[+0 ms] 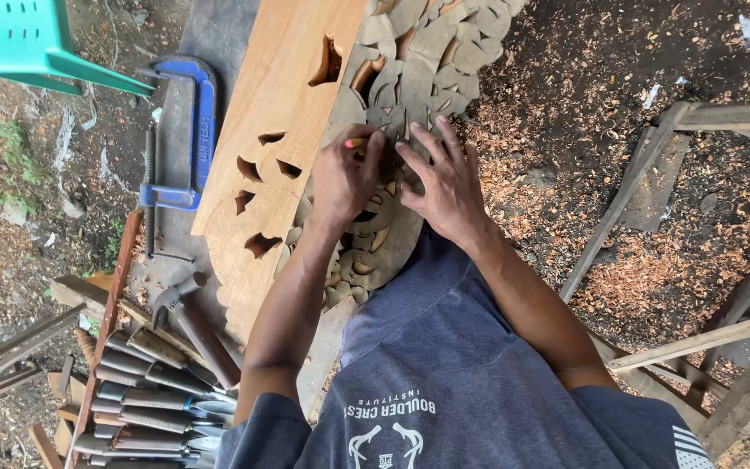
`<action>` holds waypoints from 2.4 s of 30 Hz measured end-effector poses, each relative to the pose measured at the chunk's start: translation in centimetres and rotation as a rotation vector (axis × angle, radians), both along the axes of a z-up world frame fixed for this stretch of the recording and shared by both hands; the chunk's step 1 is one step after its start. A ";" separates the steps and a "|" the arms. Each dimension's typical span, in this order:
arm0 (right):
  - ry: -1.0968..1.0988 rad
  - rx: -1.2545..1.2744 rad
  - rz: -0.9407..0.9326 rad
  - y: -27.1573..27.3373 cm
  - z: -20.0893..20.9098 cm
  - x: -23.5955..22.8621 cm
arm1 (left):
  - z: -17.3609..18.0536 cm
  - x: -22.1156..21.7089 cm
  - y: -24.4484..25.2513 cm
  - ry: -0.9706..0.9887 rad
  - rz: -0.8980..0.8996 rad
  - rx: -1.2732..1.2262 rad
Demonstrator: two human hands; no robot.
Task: Tracing outlines or markings onto an intricate wood carving using a pencil.
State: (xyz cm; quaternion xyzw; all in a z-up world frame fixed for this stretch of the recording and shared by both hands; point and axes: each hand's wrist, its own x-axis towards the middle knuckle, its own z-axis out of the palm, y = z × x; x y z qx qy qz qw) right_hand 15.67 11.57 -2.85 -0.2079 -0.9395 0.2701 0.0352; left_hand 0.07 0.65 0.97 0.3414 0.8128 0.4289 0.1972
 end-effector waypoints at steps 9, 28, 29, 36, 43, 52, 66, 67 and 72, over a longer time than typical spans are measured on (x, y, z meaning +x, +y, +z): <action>0.055 -0.024 -0.005 0.4 0.1 0.6 | 1.0 1.0 -2.6 -0.265 0.065 -0.093; -0.101 0.091 0.009 1.1 1.3 -1.8 | -0.1 -0.7 -1.3 -0.279 0.021 0.055; -0.131 0.093 0.016 1.4 2.2 -2.2 | -0.8 -1.5 -0.7 -0.163 0.017 0.137; -0.215 0.079 0.072 3.2 1.5 -3.9 | -2.1 -3.7 4.2 -0.126 0.070 0.091; 0.146 0.139 0.100 6.0 -1.7 -4.6 | -3.6 -2.6 2.5 -0.372 0.267 0.341; 0.195 0.181 0.162 7.2 -1.8 -5.1 | -2.6 -1.4 4.1 0.392 0.176 -0.074; 0.223 0.229 0.474 15.9 -3.3 -9.5 | -3.2 -0.8 5.5 0.367 0.293 -0.071; 0.195 0.146 0.486 16.4 -4.3 -9.4 | -3.3 -0.8 5.6 0.371 0.286 -0.068; 0.179 0.072 0.505 16.8 -5.5 -9.1 | -2.5 -0.9 6.1 0.361 0.280 -0.115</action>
